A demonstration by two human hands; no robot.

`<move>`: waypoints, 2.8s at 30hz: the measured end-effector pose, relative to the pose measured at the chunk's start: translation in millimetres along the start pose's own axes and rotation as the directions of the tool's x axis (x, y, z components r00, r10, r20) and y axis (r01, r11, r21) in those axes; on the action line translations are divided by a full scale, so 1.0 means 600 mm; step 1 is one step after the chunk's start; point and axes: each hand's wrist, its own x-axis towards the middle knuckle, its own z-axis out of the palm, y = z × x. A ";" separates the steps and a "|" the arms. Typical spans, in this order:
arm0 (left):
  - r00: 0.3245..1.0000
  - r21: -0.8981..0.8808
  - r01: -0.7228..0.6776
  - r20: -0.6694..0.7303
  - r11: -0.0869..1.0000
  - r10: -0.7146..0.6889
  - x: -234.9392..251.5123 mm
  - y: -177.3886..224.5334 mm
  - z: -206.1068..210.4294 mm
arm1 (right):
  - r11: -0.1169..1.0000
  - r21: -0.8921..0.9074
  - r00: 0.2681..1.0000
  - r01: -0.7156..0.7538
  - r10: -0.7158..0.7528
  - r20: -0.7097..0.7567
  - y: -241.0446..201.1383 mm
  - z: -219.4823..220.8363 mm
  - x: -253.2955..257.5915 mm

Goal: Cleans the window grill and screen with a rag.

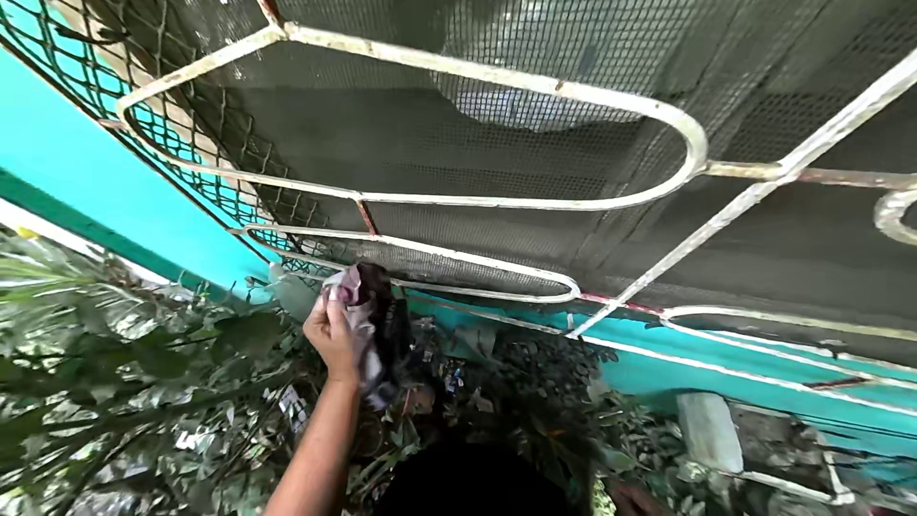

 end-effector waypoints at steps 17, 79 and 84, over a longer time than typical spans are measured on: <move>0.791 0.330 -0.525 0.530 0.784 0.306 -0.080 -0.084 0.098 | 0.998 -0.062 0.997 0.031 -0.027 0.066 -0.024 0.008 0.019; 0.582 0.108 -0.584 0.746 0.804 0.323 -0.028 -0.063 0.121 | 0.998 -0.051 0.999 -0.041 0.040 -0.016 -0.015 0.013 0.000; 0.549 0.014 -0.589 0.740 0.808 0.388 -0.113 0.023 0.236 | 0.996 -0.035 0.996 -0.077 0.075 -0.041 -0.027 0.005 0.003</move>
